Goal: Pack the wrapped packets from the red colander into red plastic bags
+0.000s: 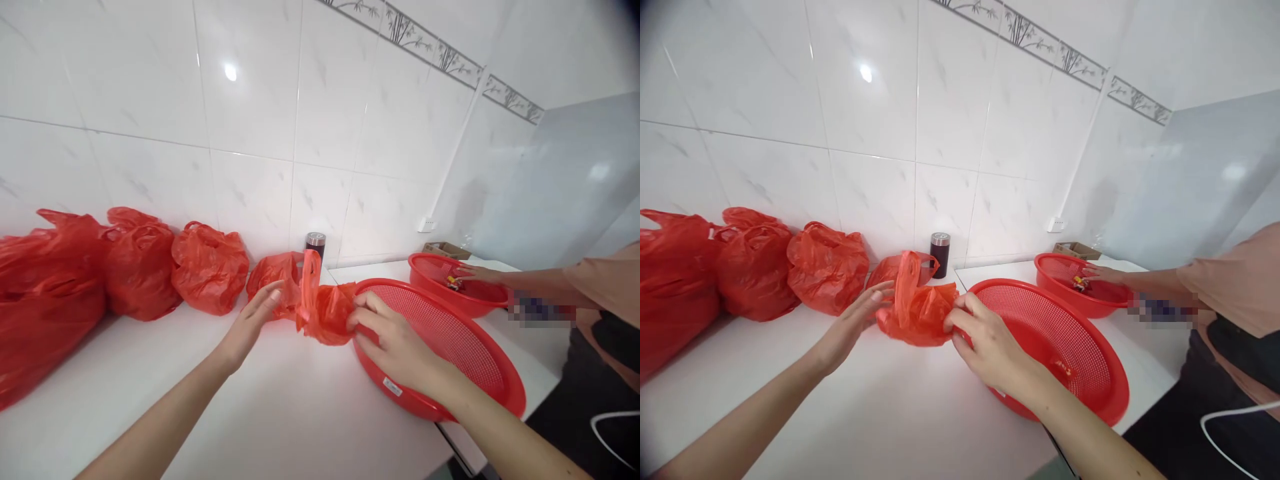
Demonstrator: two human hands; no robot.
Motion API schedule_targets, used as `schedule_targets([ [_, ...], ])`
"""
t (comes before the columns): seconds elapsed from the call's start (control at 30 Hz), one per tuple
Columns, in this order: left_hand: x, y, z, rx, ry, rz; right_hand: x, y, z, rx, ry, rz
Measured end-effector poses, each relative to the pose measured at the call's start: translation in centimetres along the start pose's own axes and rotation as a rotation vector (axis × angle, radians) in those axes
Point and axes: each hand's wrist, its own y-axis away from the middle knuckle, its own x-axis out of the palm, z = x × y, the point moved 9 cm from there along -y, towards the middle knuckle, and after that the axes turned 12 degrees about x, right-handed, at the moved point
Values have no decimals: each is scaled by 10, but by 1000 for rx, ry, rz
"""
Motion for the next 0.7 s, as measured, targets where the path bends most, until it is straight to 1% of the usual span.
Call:
schedule_targets([
  [0.03, 11, 9, -17, -32, 220, 79, 6, 7, 3, 5, -12, -1],
  [0.07, 21, 18, -33, -52, 358, 152, 13, 12, 6, 5, -18, -1],
  [0.1, 28, 26, -46, -61, 399, 217, 20, 16, 9, 0, -21, -1],
  [0.13, 32, 34, -53, -69, 373, 252, 28, 20, 11, -5, -29, -3],
  [0.17, 32, 40, -53, -90, 317, 264, 36, 23, 13, -1, -47, -6],
  [0.2, 28, 45, -48, -128, 267, 252, 43, 26, 12, 18, -79, -10],
  [0.23, 20, 51, -39, -185, 243, 217, 49, 30, 9, 54, -124, -20],
  [0.27, 7, 57, -26, -257, 241, 157, 53, 34, 3, 103, -185, -40],
  [0.33, -27, 73, -2, -397, 284, 8, 60, 45, -16, 230, -340, -92],
  [0.37, -47, 81, 7, -449, 306, -69, 63, 51, -27, 295, -418, -115],
  [0.43, -82, 95, 15, -513, 330, -198, 73, 62, -48, 418, -538, -125],
  [0.5, -107, 106, 13, -527, 337, -300, 83, 68, -59, 516, -598, -103],
  [0.53, -113, 109, 10, -520, 330, -342, 86, 69, -59, 543, -616, -97],
  [0.57, -115, 110, 6, -508, 324, -364, 87, 67, -55, 551, -637, -99],
  [0.6, -113, 111, 1, -492, 319, -368, 86, 63, -47, 539, -661, -109],
  [0.63, -106, 109, -3, -474, 312, -352, 83, 57, -36, 504, -682, -121],
  [0.7, -88, 104, -10, -424, 290, -273, 79, 42, -7, 392, -682, -121],
])
